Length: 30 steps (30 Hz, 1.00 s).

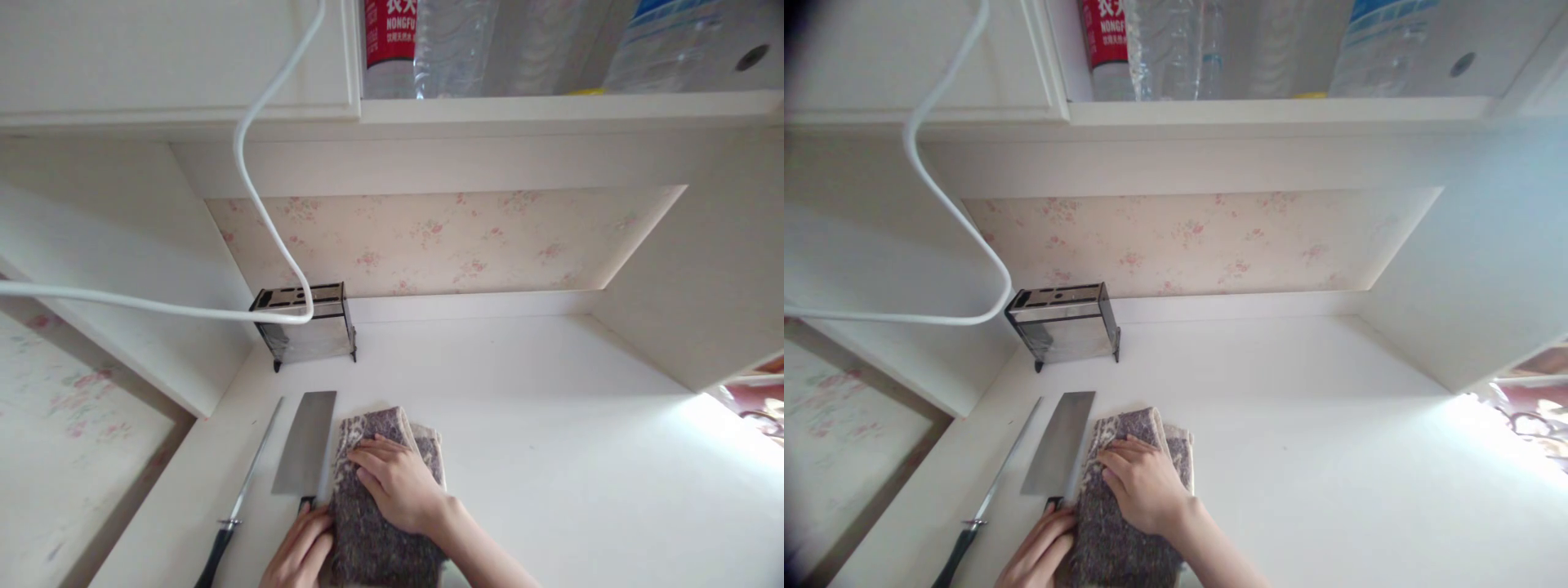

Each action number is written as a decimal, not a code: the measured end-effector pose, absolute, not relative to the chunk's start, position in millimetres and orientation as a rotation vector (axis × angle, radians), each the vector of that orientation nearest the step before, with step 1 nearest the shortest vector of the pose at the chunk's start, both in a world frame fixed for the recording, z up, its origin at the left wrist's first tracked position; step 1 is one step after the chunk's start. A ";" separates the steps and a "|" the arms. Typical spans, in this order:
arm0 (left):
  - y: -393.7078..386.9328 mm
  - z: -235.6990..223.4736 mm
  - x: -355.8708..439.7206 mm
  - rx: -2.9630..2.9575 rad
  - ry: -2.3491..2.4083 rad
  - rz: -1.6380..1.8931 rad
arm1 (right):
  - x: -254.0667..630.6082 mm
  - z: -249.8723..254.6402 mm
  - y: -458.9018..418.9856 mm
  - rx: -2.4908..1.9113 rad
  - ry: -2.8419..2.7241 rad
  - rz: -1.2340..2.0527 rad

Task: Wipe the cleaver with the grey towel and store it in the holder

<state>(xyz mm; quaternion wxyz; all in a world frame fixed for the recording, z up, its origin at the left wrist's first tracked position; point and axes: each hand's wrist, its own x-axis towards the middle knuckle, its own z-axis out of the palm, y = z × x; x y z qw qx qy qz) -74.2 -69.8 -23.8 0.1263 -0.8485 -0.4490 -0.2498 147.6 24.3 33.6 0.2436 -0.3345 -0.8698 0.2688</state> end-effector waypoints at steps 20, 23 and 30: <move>-93.8 -16.2 -69.1 -2.484 -1.483 -0.693 | 230.8 3.6 -42.9 -1.430 -1.698 0.521; -104.9 -6.3 -54.2 -2.408 -1.507 -0.872 | 243.5 -14.0 -67.0 -1.580 -1.648 0.541; -121.0 4.9 8.9 -2.562 -1.988 -1.405 | 235.2 -12.7 -90.0 -1.633 -1.914 0.597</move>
